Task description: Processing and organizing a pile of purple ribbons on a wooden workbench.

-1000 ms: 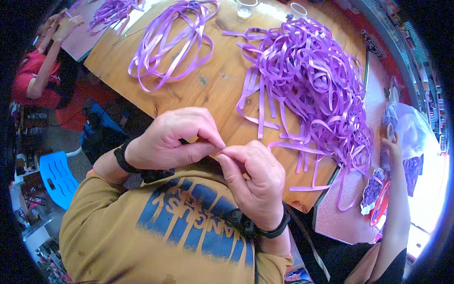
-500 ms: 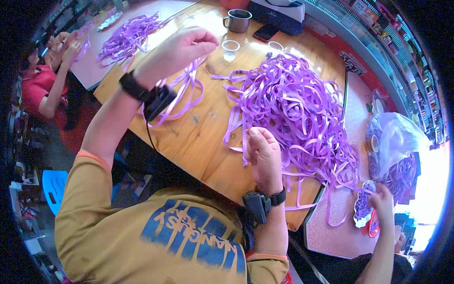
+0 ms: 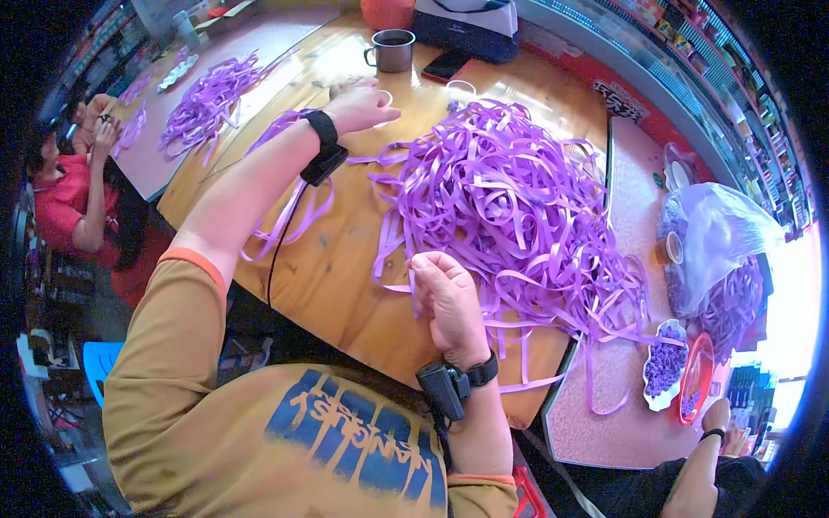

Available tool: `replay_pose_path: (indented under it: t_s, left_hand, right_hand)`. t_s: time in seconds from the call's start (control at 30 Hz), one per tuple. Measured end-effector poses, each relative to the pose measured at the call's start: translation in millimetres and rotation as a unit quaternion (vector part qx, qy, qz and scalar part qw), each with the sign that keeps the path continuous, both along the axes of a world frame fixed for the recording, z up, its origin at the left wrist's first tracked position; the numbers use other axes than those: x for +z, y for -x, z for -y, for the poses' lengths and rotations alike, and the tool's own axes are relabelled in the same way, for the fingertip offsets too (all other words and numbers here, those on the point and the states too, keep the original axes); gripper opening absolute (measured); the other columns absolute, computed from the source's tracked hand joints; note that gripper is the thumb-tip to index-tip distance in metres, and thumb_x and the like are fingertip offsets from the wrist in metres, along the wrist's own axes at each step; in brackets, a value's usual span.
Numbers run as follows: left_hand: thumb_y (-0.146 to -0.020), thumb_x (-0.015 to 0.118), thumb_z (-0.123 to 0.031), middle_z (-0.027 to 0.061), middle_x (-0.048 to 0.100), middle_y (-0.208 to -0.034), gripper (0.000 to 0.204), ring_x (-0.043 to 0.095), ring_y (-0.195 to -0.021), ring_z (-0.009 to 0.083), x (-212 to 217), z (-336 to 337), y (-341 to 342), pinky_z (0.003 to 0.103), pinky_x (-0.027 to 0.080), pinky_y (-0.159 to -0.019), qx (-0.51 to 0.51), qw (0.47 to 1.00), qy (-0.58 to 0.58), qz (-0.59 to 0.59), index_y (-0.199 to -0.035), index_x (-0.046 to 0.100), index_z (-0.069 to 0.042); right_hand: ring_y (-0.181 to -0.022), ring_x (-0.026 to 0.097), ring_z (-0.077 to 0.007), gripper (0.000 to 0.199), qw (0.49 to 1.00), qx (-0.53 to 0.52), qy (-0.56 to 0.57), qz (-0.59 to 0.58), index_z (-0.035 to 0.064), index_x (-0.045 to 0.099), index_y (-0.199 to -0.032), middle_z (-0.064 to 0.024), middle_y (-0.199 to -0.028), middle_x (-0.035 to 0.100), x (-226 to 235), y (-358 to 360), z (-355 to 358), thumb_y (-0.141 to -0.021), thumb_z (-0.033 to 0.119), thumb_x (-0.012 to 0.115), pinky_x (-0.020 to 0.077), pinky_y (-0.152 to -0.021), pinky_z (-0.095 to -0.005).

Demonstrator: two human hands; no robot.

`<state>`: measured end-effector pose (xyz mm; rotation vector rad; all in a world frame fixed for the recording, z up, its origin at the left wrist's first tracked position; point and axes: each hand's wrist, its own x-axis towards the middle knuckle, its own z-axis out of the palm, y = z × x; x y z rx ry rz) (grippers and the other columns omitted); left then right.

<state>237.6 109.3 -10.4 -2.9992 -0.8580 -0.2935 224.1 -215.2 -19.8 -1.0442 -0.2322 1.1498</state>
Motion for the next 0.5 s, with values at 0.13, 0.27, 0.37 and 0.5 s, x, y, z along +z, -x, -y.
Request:
replay_pose_path:
  t_s: [0.13, 0.27, 0.37, 0.5]
  left_hand:
    - [-0.069, 0.056, -0.037, 0.0105, 0.056, -0.101, 0.027, 0.049, -0.101, 0.0274, -4.0, -2.5, -5.5, 0.045, 0.033, -0.078, 0.016, 0.999, -0.025, -0.034, -0.087, 0.066, -0.020]
    - [-0.068, 0.058, -0.037, 0.0108, 0.058, -0.099, 0.026, 0.051, -0.101, 0.0280, -7.9, -4.4, -3.9, 0.047, 0.034, -0.077, 0.003, 1.000, 0.019, -0.024, -0.084, 0.066, -0.018]
    - [-0.068, 0.058, -0.038, 0.0110, 0.059, -0.096, 0.028, 0.055, -0.098, 0.0272, -7.4, -12.5, 5.0, 0.047, 0.039, -0.076, -0.019, 1.000, 0.023, -0.002, -0.083, 0.066, -0.015]
    - [-0.075, 0.058, -0.036, 0.0113, 0.062, -0.078, 0.035, 0.059, -0.072, 0.0217, 35.3, 15.2, 38.5, 0.032, 0.045, -0.064, -0.180, 0.945, 0.182, 0.204, -0.086, 0.065, -0.005]
  right_hand:
    - [-0.045, 0.028, -0.0024, 0.011, 1.000, 0.020, -0.004, 0.006, 0.0056, 0.055, -0.085, 0.0081, -0.056, 0.035, 3.0, 0.4, 1.0, -0.086, 0.016, 0.056, 0.0223, -0.042, -0.0190]
    - [-0.045, 0.028, -0.0023, 0.012, 1.000, 0.017, -0.004, 0.009, 0.0051, 0.056, -0.085, 0.0082, -0.057, 0.035, 1.0, 1.8, 3.2, -0.086, 0.017, 0.056, 0.0231, -0.042, -0.0191]
    - [-0.045, 0.029, -0.0022, 0.012, 1.000, 0.026, -0.011, 0.012, 0.0052, 0.056, -0.085, 0.0082, -0.057, 0.036, 2.9, 0.7, 0.4, -0.085, 0.017, 0.057, 0.0236, -0.042, -0.0191]
    - [-0.046, 0.034, -0.0020, 0.010, 0.998, -0.007, 0.000, 0.058, 0.0068, 0.056, -0.084, 0.0078, -0.059, 0.042, 8.5, 3.7, 7.1, -0.086, 0.016, 0.056, 0.0266, -0.043, -0.0184]
